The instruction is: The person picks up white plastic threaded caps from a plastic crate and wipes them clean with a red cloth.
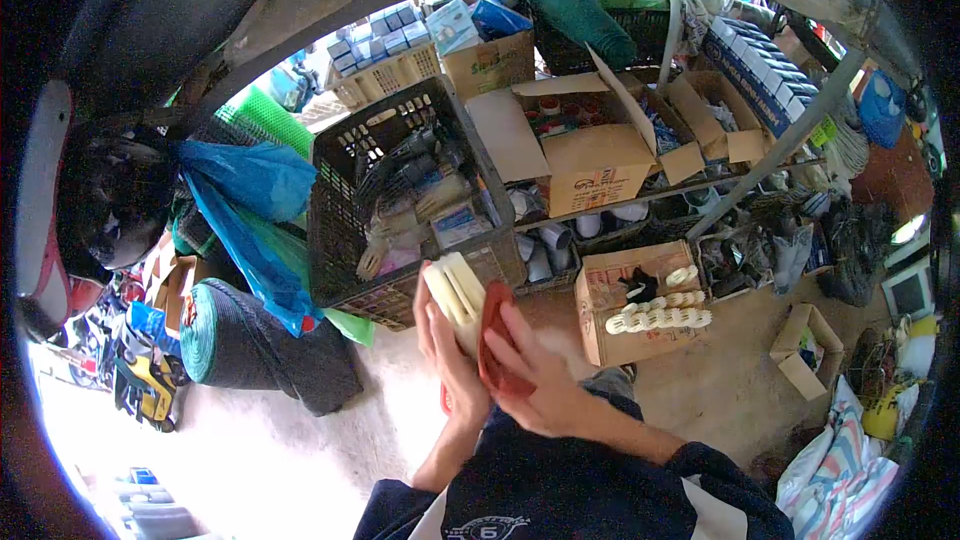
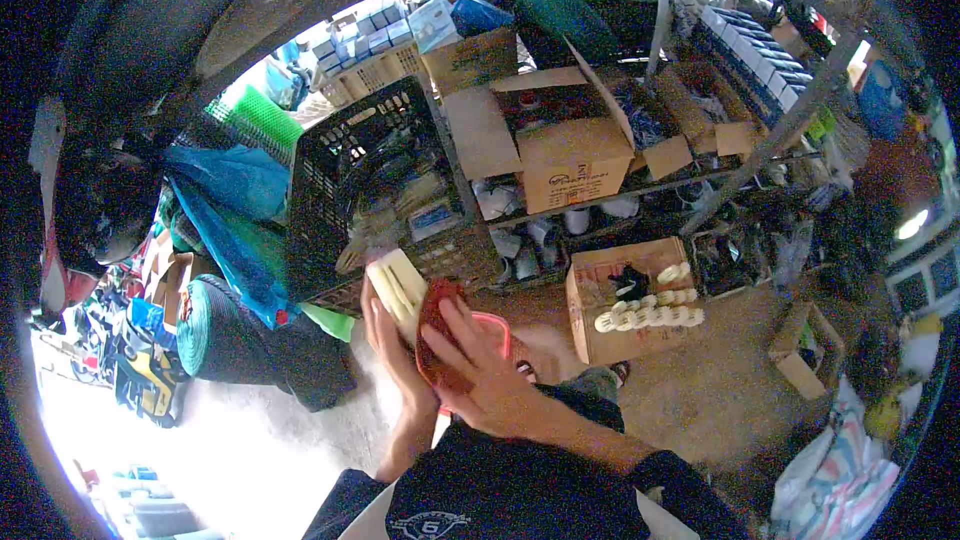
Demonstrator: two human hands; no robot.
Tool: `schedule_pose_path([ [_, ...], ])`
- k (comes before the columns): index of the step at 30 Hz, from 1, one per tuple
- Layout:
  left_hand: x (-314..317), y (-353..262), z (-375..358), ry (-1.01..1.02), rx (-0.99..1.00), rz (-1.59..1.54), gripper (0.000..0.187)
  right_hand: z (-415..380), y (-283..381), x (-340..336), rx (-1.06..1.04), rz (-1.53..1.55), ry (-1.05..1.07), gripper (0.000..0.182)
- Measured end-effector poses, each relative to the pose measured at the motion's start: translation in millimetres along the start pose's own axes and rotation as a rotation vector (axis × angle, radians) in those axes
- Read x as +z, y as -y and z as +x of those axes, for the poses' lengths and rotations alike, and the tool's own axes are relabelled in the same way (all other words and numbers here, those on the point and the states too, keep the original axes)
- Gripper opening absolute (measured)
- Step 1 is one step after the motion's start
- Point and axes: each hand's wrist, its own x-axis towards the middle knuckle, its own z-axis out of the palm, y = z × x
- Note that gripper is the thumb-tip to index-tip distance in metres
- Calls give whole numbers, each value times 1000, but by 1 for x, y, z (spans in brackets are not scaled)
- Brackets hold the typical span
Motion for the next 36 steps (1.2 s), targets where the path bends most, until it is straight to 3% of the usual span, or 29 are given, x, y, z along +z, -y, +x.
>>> schedule_pose_path([
  [3, 5, 19, -16, 56, -67, -120, 60, 30, 11, -32, 176, 218, 68, 71],
  [6, 1, 27, -6, 83, 56, -77, 57, 20, -9, -5, 47, 268, -114, 71],
  [9, 6, -3, 11, -9, -90, 3, 37, 2, -9, 9, 76, 260, -18, 70],
  [12, -6, 21, -9, 122, -66, 55, 38, 14, -16, -10, 97, 281, -41, 68],
  [14, -4, 33, -34, 256, -128, 59, 48, 25, -12, -22, 109, 284, -74, 67],
  [16, 4, 38, -35, 189, -270, -208, 52, 29, 0, -30, 98, 228, -81, 65],
  [17, 4, 35, -28, 145, -278, -283, 53, 23, 5, -23, 194, 331, -77, 66],
  [18, 2, 30, -18, 99, -284, -363, 55, 12, 4, -15, 150, 258, -63, 67],
  [19, -2, 22, -10, 87, -268, -215, 57, 1, -2, -5, 106, 185, -46, 69],
  [20, 7, 5, -1, 15, -58, -29, 59, -4, -5, 0, 64, 113, -29, 71],
  [21, 9, 5, -3, -1, -53, -22, 60, -5, -9, 2, 20, 68, -32, 71],
  [24, 5, 35, -23, 68, 51, 79, 61, 15, -8, -13, 228, 616, -3, 66],
  [25, 7, 41, -28, 115, 105, 123, 62, 23, -14, -23, 133, 311, -1, 62],
  [26, 11, 39, -36, 150, -20, 107, 60, 22, -9, -24, 166, 345, -17, 62],
  [28, 14, 44, -29, 146, 116, 100, 57, 21, 4, -30, 226, 407, -30, 60],
  [30, 9, 25, -14, 91, -75, 11, 53, -3, -7, -10, 155, 285, -21, 60],
  [32, 4, 24, -4, -16, -84, -70, 55, -19, -7, -5, 73, 127, 22, 60],
  [34, 0, 24, -21, 51, -247, -192, 51, -10, -6, -13, 97, 136, 32, 61],
  [36, 14, 33, -42, 101, -206, -375, 56, 12, 1, -30, 159, 206, 2, 62],
])
